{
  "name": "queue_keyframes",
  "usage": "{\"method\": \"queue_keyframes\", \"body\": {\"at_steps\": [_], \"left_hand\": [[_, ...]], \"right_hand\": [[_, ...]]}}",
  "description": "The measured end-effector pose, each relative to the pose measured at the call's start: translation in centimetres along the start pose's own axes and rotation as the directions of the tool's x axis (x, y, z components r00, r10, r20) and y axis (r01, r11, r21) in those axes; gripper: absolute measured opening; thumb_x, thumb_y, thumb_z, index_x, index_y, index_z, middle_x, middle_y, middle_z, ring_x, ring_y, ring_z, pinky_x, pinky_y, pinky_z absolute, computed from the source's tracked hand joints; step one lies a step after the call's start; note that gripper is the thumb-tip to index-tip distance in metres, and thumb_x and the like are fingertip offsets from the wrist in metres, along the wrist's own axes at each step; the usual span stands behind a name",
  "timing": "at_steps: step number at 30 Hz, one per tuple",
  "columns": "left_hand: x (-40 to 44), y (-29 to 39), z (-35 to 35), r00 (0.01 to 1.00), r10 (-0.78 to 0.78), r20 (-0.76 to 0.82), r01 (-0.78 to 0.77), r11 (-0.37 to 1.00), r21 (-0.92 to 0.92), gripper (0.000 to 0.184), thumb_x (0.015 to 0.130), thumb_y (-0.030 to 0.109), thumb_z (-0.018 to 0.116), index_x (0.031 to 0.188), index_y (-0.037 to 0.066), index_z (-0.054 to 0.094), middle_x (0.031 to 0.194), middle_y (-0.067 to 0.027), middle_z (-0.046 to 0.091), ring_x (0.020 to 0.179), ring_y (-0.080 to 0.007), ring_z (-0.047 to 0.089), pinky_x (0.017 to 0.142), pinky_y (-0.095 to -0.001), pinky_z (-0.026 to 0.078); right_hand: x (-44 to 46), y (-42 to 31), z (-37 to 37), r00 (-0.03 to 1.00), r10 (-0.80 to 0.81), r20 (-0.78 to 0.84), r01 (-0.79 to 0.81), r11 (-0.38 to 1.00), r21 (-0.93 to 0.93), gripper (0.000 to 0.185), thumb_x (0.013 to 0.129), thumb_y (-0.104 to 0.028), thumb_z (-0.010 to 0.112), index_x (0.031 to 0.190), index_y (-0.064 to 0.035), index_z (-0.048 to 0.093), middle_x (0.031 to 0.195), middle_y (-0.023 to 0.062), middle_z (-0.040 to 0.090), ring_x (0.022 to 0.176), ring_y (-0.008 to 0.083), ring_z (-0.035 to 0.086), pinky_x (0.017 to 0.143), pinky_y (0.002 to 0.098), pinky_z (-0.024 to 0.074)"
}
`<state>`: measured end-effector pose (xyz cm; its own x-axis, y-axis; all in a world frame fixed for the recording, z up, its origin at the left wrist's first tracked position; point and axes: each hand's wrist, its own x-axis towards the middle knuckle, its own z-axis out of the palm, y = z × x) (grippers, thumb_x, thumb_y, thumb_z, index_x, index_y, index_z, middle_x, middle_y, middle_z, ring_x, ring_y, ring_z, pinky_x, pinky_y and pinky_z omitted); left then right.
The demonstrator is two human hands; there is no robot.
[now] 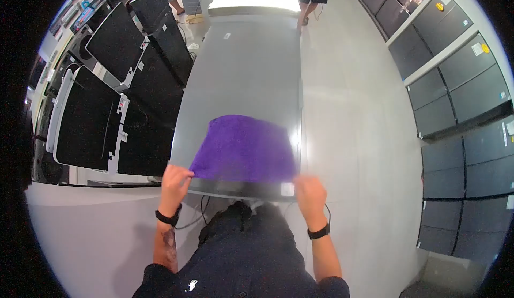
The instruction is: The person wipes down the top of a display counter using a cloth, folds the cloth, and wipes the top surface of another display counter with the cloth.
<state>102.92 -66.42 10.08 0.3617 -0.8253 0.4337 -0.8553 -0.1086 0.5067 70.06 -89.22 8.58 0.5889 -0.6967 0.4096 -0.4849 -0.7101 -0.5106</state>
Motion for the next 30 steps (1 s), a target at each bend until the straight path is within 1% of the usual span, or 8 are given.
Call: {"method": "queue_keyframes", "body": {"at_steps": [5,8,11,14,17,22,27,30], "left_hand": [[-8.8,-0.9,3.3,0.948,-0.157,0.276,0.167,0.986,-0.012,0.018,0.070,-0.001,0.074,0.085,0.008,0.069,0.087,-0.0062,0.068,0.083,-0.0303,0.059,0.072,-0.0406,0.048],[-11.2,-0.8,3.5,0.926,-0.238,0.292,0.255,0.967,-0.020,0.017,0.070,0.001,0.075,0.085,0.009,0.069,0.087,-0.0054,0.068,0.084,-0.0305,0.059,0.073,-0.0415,0.049],[-11.3,-1.4,3.4,0.910,-0.239,0.339,0.273,0.960,-0.055,0.016,0.072,0.004,0.076,0.085,0.008,0.069,0.086,-0.0061,0.067,0.085,-0.0302,0.059,0.074,-0.0421,0.049],[-10.5,-1.7,3.0,0.872,-0.253,0.418,0.301,0.952,-0.051,0.013,0.075,0.005,0.073,0.087,0.008,0.069,0.087,-0.0078,0.066,0.087,-0.0311,0.059,0.076,-0.0426,0.049],[-8.6,-2.2,3.0,0.870,-0.257,0.421,0.319,0.944,-0.083,0.011,0.079,0.005,0.070,0.089,0.007,0.067,0.088,-0.0105,0.066,0.089,-0.0328,0.058,0.078,-0.0434,0.049],[-2.6,-4.8,4.3,0.924,-0.214,0.316,0.245,0.968,-0.062,0.014,0.081,0.004,0.068,0.095,0.005,0.063,0.094,-0.0122,0.064,0.095,-0.0334,0.058,0.085,-0.0417,0.047],[4.8,-8.4,7.4,0.958,-0.205,0.200,0.231,0.966,-0.117,0.012,0.081,0.006,0.066,0.093,0.006,0.064,0.090,-0.0117,0.067,0.092,-0.0346,0.060,0.083,-0.0435,0.048],[6.6,-11.5,10.1,0.909,-0.296,0.295,0.317,0.948,-0.026,0.013,0.081,0.009,0.067,0.093,0.006,0.064,0.090,-0.0114,0.067,0.092,-0.0342,0.061,0.083,-0.0435,0.049]], "right_hand": [[-8.2,2.2,4.2,0.943,0.154,0.296,-0.143,0.988,-0.058,0.009,0.078,-0.006,0.075,0.086,-0.0068,0.069,0.087,0.0055,0.069,0.086,0.0274,0.064,0.076,0.0372,0.0524],[-9.7,1.8,3.8,0.931,0.144,0.336,-0.157,0.988,0.011,0.007,0.083,-0.014,0.065,0.088,-0.0116,0.070,0.097,0.0048,0.070,0.095,0.0271,0.065,0.078,0.0403,0.0528],[-10.3,1.8,3.5,0.917,0.109,0.384,-0.134,0.990,0.040,0.007,0.084,-0.015,0.065,0.088,-0.0111,0.070,0.097,0.0051,0.069,0.095,0.0275,0.064,0.079,0.0405,0.0527],[-9.4,1.8,3.2,0.897,0.119,0.426,-0.172,0.981,0.088,0.011,0.080,-0.010,0.075,0.089,-0.0078,0.069,0.088,0.0061,0.068,0.083,0.0264,0.064,0.074,0.0368,0.0525],[-7.3,2.2,3.2,0.871,0.128,0.474,-0.182,0.981,0.070,0.010,0.082,-0.012,0.074,0.090,-0.0078,0.069,0.088,0.0072,0.068,0.080,0.0259,0.065,0.072,0.0368,0.0525],[-0.4,4.5,4.4,0.923,-0.012,0.384,-0.025,0.995,0.092,0.009,0.085,-0.014,0.070,0.091,-0.0080,0.070,0.085,0.0080,0.066,0.075,0.0249,0.063,0.067,0.0365,0.0508],[7.8,6.8,7.8,0.924,0.079,0.373,-0.094,0.995,0.020,0.011,0.084,-0.017,0.069,0.092,-0.0098,0.070,0.087,0.0087,0.068,0.080,0.0280,0.064,0.072,0.0388,0.0510],[10.1,9.1,10.8,0.904,0.096,0.415,-0.073,0.995,-0.073,0.014,0.083,-0.019,0.070,0.092,-0.0093,0.068,0.089,0.0096,0.069,0.084,0.0297,0.065,0.076,0.0411,0.0512]]}}
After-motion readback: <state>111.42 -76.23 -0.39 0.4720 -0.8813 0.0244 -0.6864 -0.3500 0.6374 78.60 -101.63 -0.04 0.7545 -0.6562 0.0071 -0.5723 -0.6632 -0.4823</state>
